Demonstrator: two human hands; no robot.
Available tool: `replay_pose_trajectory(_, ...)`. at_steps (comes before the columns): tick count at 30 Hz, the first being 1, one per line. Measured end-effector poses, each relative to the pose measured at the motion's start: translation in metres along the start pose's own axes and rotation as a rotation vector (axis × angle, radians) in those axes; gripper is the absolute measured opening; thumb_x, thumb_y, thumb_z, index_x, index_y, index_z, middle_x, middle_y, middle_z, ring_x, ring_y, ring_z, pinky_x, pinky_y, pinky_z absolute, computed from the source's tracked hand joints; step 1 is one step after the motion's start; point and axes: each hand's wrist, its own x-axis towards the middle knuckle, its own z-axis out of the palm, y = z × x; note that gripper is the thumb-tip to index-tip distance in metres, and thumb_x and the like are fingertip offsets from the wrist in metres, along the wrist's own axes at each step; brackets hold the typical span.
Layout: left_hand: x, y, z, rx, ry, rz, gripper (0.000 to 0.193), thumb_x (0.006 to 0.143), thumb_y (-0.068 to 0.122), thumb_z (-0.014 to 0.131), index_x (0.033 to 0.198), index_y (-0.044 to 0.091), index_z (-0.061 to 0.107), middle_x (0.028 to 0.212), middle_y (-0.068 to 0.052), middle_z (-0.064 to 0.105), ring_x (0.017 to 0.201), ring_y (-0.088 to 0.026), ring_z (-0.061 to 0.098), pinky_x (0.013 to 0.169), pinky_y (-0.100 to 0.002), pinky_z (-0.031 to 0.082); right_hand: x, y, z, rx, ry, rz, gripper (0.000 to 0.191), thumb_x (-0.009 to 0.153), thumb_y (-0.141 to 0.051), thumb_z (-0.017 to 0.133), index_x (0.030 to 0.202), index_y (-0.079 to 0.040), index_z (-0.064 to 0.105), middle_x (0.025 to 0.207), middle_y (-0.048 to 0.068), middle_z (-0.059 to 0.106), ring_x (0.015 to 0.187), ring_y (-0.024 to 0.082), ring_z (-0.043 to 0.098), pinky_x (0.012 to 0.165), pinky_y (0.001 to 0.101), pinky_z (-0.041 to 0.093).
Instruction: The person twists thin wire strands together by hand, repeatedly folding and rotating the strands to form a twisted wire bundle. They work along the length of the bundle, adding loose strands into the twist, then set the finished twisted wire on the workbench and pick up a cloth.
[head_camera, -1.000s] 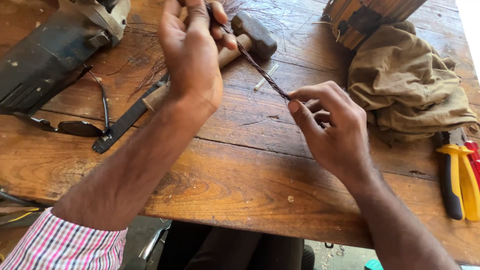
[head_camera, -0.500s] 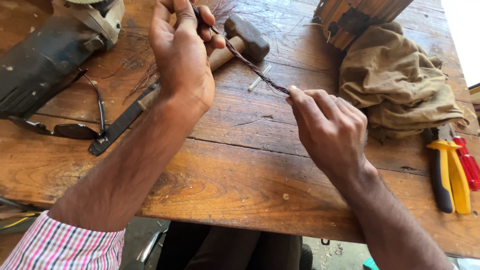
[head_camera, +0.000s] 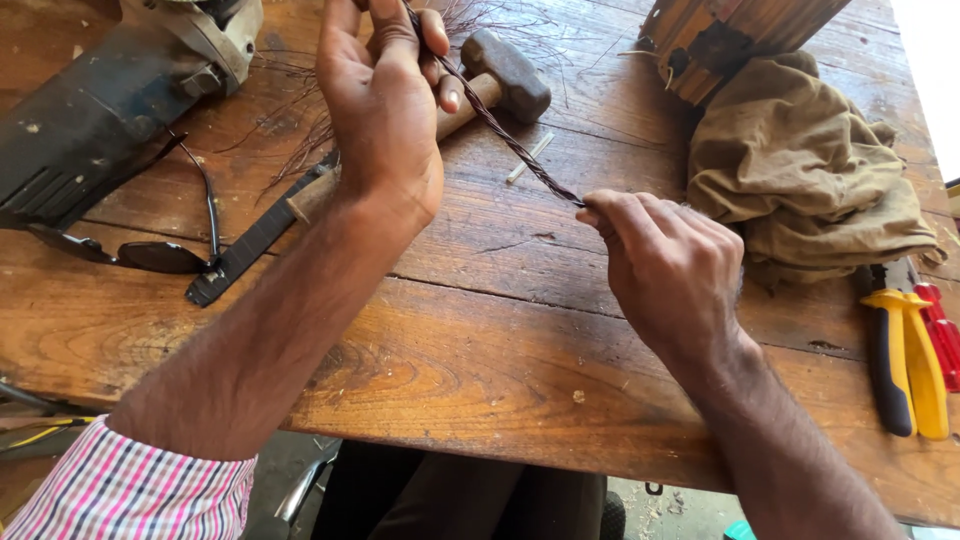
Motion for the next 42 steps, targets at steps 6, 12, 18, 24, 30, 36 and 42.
replay_pose_trajectory(6,0.002,0.0,-0.001,-0.013,-0.037,-0.002,0.011,0.115,0.012,0.05,0.122,0.009,0.058,0.087,-0.006,0.066,0.065,-0.009,0.052,0.051,-0.023,0.042,0.003,0.001,-0.002,0.282,-0.106,0.317,0.02,0.106,-0.025,0.065,0.101,-0.008,0.071,0.086,0.003,0.077,0.076,0.012,0.075,0.061,0.0275,0.058)
replay_pose_trajectory(12,0.006,-0.004,-0.004,-0.154,-0.121,-0.045,0.009,0.117,0.006,0.05,0.118,0.01,0.058,0.088,-0.006,0.065,0.067,-0.01,0.049,0.055,-0.025,0.038,0.011,0.008,-0.007,1.315,-0.396,0.869,0.015,0.106,-0.024,0.061,0.103,-0.01,0.063,0.074,0.001,0.065,0.06,0.011,0.058,0.052,0.0243,0.047)
replay_pose_trajectory(18,0.01,-0.007,-0.007,-0.139,-0.03,-0.053,0.013,0.111,-0.001,0.049,0.114,0.007,0.059,0.088,-0.008,0.066,0.067,-0.011,0.05,0.054,-0.025,0.039,0.006,-0.01,0.0,0.544,-0.119,0.384,0.017,0.106,-0.022,0.064,0.108,-0.005,0.066,0.083,0.0,0.07,0.074,0.01,0.07,0.061,0.0235,0.053)
replay_pose_trajectory(24,0.012,-0.001,-0.011,-0.15,0.009,-0.041,0.011,0.111,-0.004,0.05,0.111,0.006,0.055,0.086,-0.005,0.062,0.068,-0.01,0.047,0.055,-0.025,0.039,0.006,-0.014,-0.006,0.265,-0.069,0.101,0.026,0.098,-0.025,0.074,0.113,-0.004,0.075,0.098,0.013,0.068,0.074,0.017,0.069,0.058,0.0301,0.058)
replay_pose_trajectory(30,0.015,0.004,-0.012,-0.178,0.029,-0.061,0.014,0.11,-0.004,0.049,0.11,0.007,0.057,0.086,-0.005,0.061,0.066,-0.01,0.045,0.055,-0.025,0.038,0.005,-0.011,0.001,0.267,-0.119,0.131,0.034,0.103,-0.025,0.068,0.132,-0.007,0.071,0.098,0.01,0.069,0.073,0.016,0.07,0.059,0.0294,0.063)
replay_pose_trajectory(36,0.015,0.002,-0.013,-0.157,0.064,-0.079,0.016,0.109,-0.006,0.047,0.109,0.007,0.057,0.086,-0.006,0.061,0.066,-0.009,0.044,0.055,-0.024,0.039,0.001,-0.008,0.003,0.273,-0.024,0.161,0.024,0.106,-0.028,0.071,0.112,-0.005,0.068,0.109,0.012,0.069,0.094,0.019,0.074,0.073,0.0301,0.065)
replay_pose_trajectory(42,0.013,0.006,-0.012,-0.112,0.079,-0.101,0.02,0.104,-0.01,0.043,0.103,0.007,0.053,0.088,-0.006,0.06,0.067,-0.009,0.046,0.055,-0.024,0.039,0.005,-0.011,-0.003,0.267,0.008,0.181,0.023,0.103,-0.028,0.072,0.109,-0.005,0.075,0.104,0.013,0.07,0.09,0.02,0.074,0.068,0.0294,0.065)
